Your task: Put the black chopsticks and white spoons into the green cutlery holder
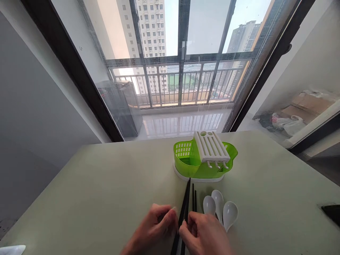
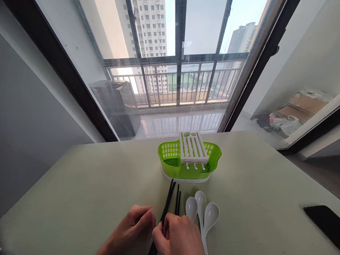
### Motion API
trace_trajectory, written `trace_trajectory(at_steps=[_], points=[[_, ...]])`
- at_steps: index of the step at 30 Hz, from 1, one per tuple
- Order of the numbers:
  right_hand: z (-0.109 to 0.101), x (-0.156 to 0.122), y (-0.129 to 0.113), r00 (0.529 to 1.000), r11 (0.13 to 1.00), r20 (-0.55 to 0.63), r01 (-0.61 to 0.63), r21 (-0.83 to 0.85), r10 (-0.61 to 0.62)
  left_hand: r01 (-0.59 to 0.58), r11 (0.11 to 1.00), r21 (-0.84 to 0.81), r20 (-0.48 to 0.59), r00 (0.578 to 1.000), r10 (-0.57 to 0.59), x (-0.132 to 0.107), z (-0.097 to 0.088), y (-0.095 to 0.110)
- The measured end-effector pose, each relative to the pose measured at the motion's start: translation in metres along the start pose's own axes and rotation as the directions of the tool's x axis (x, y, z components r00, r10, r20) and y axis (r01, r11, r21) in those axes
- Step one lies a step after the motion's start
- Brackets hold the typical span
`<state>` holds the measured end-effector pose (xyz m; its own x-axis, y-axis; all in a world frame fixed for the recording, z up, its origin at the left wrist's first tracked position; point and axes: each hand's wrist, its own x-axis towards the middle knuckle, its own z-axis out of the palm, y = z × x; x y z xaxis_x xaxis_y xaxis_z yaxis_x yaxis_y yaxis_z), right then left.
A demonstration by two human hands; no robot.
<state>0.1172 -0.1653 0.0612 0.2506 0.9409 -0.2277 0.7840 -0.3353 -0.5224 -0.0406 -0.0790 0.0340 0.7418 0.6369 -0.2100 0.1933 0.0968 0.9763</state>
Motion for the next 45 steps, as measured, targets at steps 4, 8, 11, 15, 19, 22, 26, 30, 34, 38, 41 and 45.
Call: trace_trajectory(at_steps=[4, 8, 11, 15, 19, 22, 26, 30, 34, 38, 41, 45], points=[[-0.008, -0.002, 0.003, 0.997, 0.999, -0.072, 0.029, 0.040, -0.026, 0.168, 0.975, -0.143, 0.327, 0.938, -0.114, -0.014, -0.001, 0.003], [-0.006, -0.004, 0.002, 0.990, 0.991, -0.121, 0.082, 0.110, -0.069, 0.230, 0.971, -0.068, 0.459, 0.871, -0.174, -0.020, -0.010, -0.004], [-0.002, -0.005, 0.000, 0.976, 0.983, -0.181, 0.140, 0.119, -0.117, 0.214, 0.977, -0.018, 0.421, 0.888, -0.186, -0.019, -0.014, -0.008], [-0.004, -0.003, -0.002, 0.968, 0.950, -0.187, 0.207, 0.232, -0.165, 0.166, 0.986, 0.003, 0.376, 0.914, -0.155, -0.016, -0.015, -0.005], [-0.020, 0.000, -0.004, 0.963, 0.850, -0.230, 0.234, 0.472, -0.137, 0.164, 0.986, 0.027, 0.380, 0.911, -0.162, -0.015, -0.017, -0.003], [-0.036, 0.002, -0.004, 0.978, 0.713, -0.196, 0.188, 0.675, -0.073, 0.181, 0.983, 0.041, 0.394, 0.901, -0.182, -0.015, -0.020, -0.007], [-0.048, 0.001, -0.004, 0.993, 0.552, -0.117, 0.098, 0.828, 0.000, 0.175, 0.984, 0.033, 0.389, 0.905, -0.174, -0.015, -0.020, -0.009], [-0.049, 0.000, -0.002, 0.991, 0.506, -0.135, 0.108, 0.856, 0.017, 0.144, 0.989, 0.038, 0.377, 0.914, -0.148, -0.013, -0.018, -0.008], [-0.047, 0.000, -0.002, 0.995, 0.511, -0.097, 0.083, 0.855, 0.000, 0.107, 0.993, 0.058, 0.377, 0.918, -0.121, -0.012, -0.017, -0.007], [-0.047, -0.001, -0.001, 0.996, 0.544, -0.085, 0.086, 0.835, -0.027, 0.082, 0.995, 0.048, 0.380, 0.920, -0.094, -0.012, -0.017, -0.005], [-0.046, -0.002, 0.000, 0.994, 0.531, -0.100, 0.109, 0.840, -0.046, 0.080, 0.997, 0.022, 0.397, 0.914, -0.083, -0.011, -0.017, -0.005], [-0.044, -0.003, 0.001, 0.992, 0.526, -0.115, 0.120, 0.842, -0.043, 0.072, 0.997, 0.014, 0.374, 0.924, -0.073, -0.011, -0.018, -0.011]])
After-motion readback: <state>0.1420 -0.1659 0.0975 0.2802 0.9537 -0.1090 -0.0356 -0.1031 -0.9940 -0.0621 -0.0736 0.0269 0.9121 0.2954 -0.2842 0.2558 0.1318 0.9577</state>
